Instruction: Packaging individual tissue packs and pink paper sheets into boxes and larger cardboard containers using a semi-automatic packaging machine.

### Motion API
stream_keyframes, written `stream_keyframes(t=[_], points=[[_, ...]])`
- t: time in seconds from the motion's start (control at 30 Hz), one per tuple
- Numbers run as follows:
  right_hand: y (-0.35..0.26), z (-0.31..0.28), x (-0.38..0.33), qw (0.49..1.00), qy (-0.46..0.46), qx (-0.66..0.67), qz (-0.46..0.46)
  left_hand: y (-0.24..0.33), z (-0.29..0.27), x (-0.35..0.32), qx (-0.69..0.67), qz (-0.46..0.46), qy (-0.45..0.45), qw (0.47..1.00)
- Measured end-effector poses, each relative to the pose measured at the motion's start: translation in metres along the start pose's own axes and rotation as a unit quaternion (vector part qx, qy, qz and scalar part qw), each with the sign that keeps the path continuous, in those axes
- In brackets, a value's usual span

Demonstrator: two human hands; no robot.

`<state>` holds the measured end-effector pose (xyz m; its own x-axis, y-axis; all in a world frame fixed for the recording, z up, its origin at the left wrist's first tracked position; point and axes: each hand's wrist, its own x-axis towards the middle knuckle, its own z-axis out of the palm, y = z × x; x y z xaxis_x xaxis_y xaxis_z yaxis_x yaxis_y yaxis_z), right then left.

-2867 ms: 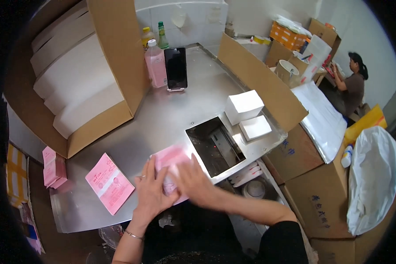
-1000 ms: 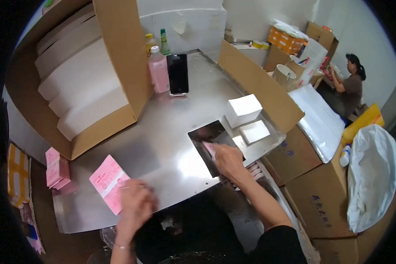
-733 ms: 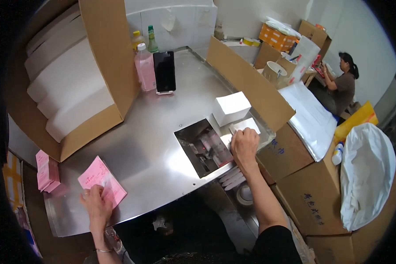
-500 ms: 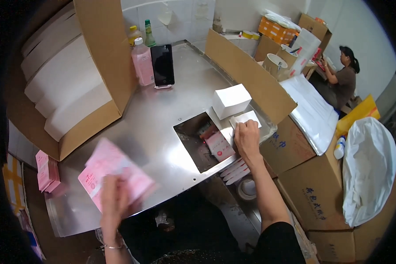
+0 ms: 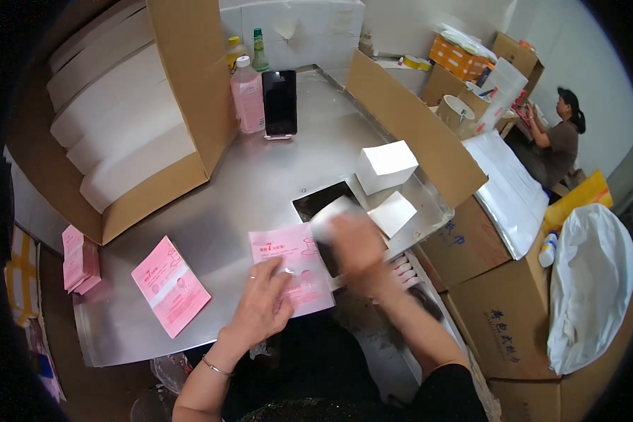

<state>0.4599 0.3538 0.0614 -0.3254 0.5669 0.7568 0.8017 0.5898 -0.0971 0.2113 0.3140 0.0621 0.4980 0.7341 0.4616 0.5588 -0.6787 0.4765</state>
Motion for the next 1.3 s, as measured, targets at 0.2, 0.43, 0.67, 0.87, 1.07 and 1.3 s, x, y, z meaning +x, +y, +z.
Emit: stream_keyframes(t=[0.2,0.43,0.67,0.87,1.07,1.3], points=[[-0.069,0.035,0.006,0.985,-0.162,-0.015,-0.065,0.002,-0.007,0.002,0.113,-0.111,0.023,0.987],[-0.051,0.022,0.011,0.984,-0.108,0.141,-0.028,-0.012,-0.012,0.001,0.212,-0.095,0.023,0.972],[0.052,-0.021,-0.039,0.953,-0.134,-0.195,0.191,0.000,-0.002,0.013,0.214,-0.165,0.008,0.963],[0.063,-0.071,0.029,0.911,0.152,-0.093,0.372,-0.004,-0.017,0.006,0.276,-0.067,0.016,0.959],[0.109,-0.023,0.075,0.935,0.047,-0.312,0.162,-0.003,-0.001,0.012,0.239,-0.092,-0.019,0.966],[0.112,-0.003,0.066,0.953,-0.046,-0.237,0.185,-0.005,-0.003,0.009,0.200,-0.083,0.057,0.975]])
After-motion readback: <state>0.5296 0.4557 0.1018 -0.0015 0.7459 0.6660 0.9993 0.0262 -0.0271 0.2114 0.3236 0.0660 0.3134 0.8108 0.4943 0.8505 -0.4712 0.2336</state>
